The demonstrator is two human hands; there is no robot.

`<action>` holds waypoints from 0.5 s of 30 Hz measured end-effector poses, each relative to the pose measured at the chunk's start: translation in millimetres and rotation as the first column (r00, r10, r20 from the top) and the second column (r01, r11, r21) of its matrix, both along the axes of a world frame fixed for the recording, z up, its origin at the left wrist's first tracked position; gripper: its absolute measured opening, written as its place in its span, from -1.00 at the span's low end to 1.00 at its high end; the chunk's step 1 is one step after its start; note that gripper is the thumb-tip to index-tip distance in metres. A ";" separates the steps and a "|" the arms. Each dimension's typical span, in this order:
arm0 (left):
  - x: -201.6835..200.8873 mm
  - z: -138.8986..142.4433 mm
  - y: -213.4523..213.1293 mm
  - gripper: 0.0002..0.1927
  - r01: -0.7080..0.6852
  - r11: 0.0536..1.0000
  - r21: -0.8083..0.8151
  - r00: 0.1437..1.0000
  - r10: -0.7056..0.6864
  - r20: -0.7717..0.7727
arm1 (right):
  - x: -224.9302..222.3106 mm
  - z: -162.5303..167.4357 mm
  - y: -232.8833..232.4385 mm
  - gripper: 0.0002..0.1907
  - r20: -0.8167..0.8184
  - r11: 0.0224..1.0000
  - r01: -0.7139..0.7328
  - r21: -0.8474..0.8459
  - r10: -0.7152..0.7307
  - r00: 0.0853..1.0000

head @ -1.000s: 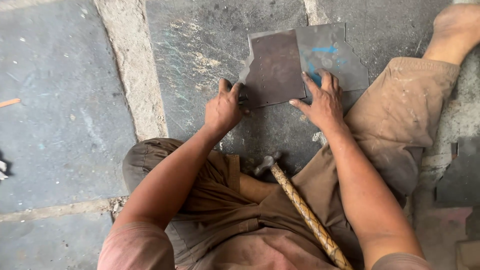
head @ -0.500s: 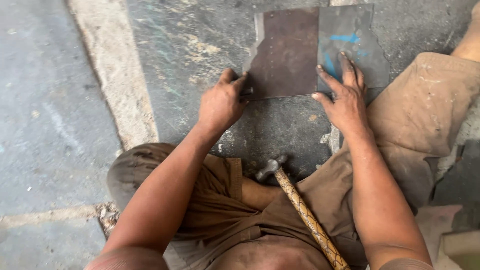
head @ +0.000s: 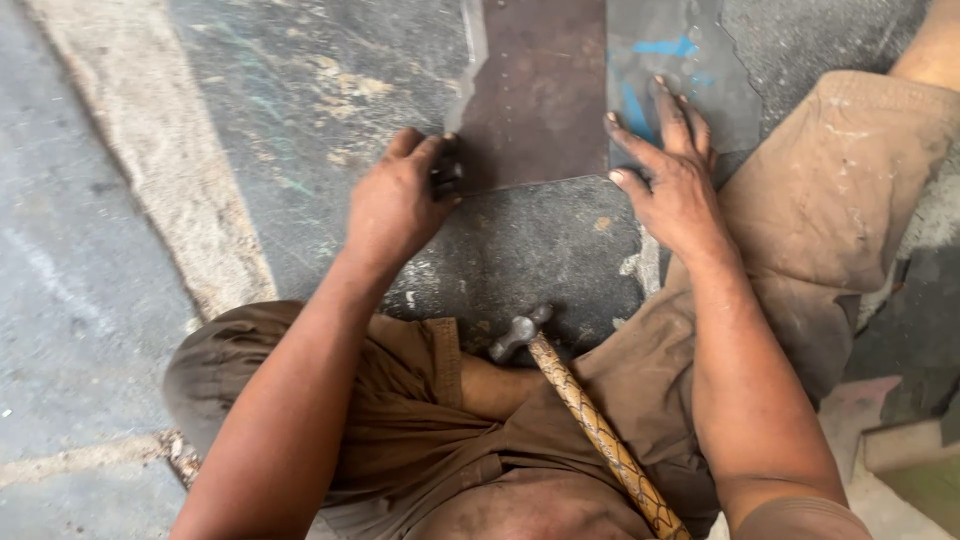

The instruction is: The person sits on a tiled floor and uses a hammer and chisel to shape and cut metal sheets. They repeatedly position the chisel along the edges of the metal and strike it with the hammer to create cuts and bends. The person also inspects the metal pieces by holding them up and turning them over.

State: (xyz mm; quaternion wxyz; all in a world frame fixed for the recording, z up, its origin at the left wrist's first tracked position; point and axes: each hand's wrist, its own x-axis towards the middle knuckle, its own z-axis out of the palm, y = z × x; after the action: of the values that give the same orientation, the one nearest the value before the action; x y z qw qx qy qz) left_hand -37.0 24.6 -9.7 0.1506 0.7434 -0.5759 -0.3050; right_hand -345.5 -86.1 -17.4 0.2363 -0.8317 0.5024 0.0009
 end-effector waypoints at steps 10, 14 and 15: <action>3.9 2.0 -7.6 -0.35 -0.015 1.000 -0.008 0.998 0.015 -0.061 | -7.7 -18.7 -1.7 -0.41 0.011 0.999 0.015 -0.041 -0.014 1.000; 9.4 -2.4 -7.6 -0.40 -0.011 0.999 -0.045 0.997 0.008 -0.075 | -11.1 -21.6 0.2 -0.41 0.007 0.997 -0.024 -0.073 0.025 1.000; 12.3 -2.9 -6.8 -0.39 -0.003 0.999 -0.038 0.998 0.000 -0.070 | -10.8 -22.7 0.8 -0.41 0.001 0.996 -0.036 -0.086 0.036 0.999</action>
State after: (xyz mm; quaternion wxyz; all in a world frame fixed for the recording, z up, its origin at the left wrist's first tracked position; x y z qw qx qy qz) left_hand -24.7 17.8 -12.6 0.1849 0.7297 -0.5755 -0.3196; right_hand -356.3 -85.2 -40.1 0.2006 -0.8502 0.4865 -0.0174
